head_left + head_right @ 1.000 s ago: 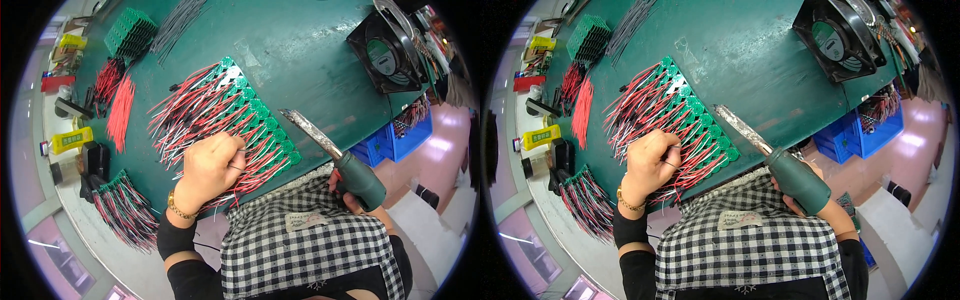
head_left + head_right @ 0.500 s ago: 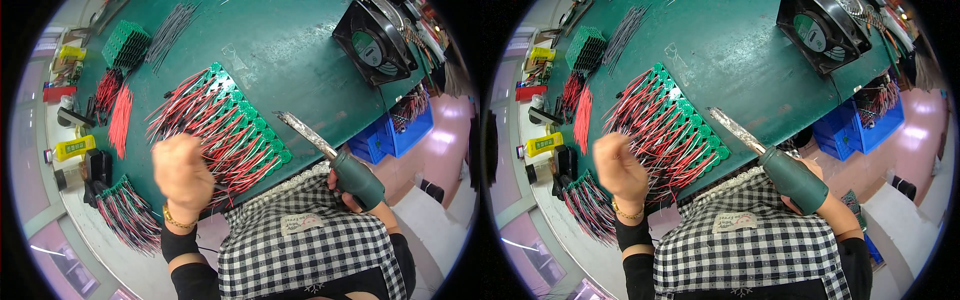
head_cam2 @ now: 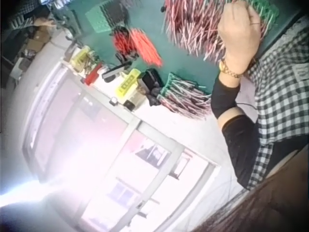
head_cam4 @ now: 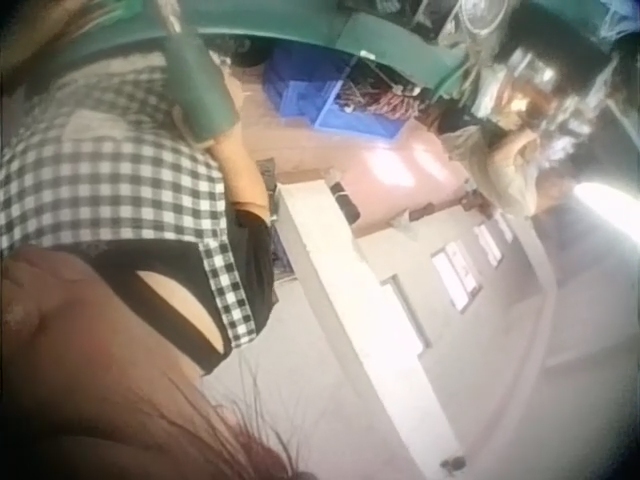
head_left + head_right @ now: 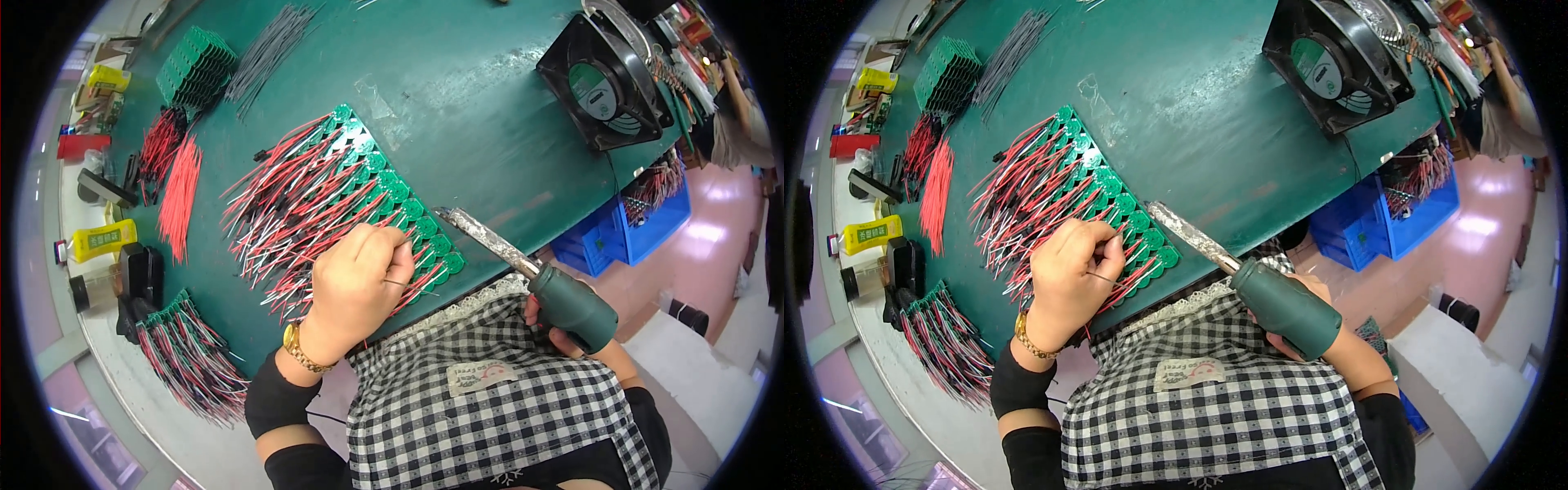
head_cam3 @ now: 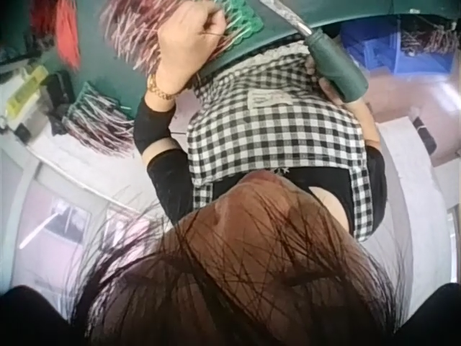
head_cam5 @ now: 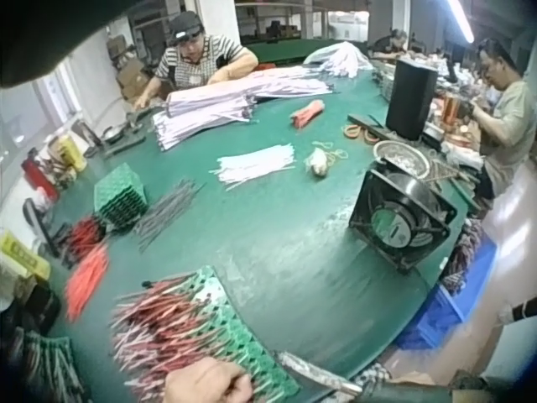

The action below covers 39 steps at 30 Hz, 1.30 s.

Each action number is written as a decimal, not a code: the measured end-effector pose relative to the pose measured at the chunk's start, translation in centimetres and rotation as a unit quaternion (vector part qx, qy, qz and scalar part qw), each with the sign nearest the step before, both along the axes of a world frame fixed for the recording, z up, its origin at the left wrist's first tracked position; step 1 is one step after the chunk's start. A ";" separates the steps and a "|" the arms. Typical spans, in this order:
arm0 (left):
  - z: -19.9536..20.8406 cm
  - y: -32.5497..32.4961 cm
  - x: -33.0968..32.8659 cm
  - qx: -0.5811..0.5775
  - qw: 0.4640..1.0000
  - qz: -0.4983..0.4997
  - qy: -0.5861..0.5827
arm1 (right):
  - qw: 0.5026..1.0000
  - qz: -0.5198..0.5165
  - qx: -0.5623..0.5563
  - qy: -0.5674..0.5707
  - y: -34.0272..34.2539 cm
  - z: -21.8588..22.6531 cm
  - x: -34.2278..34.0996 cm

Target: The person solders electrical wires to small plastic components on LED circuit strips with a heat-sealing tool.

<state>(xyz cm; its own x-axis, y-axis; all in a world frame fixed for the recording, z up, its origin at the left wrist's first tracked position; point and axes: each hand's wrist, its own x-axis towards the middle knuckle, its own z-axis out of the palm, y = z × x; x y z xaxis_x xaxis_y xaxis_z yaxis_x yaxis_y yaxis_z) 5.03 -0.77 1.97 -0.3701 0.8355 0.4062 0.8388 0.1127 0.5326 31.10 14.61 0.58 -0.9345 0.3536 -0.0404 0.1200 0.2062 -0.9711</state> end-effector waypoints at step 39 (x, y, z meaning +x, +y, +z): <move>1.2 -0.3 0.2 -0.049 0.999 -0.010 -0.013 | 0.992 -0.039 -0.112 -0.043 -0.8 0.2 0.8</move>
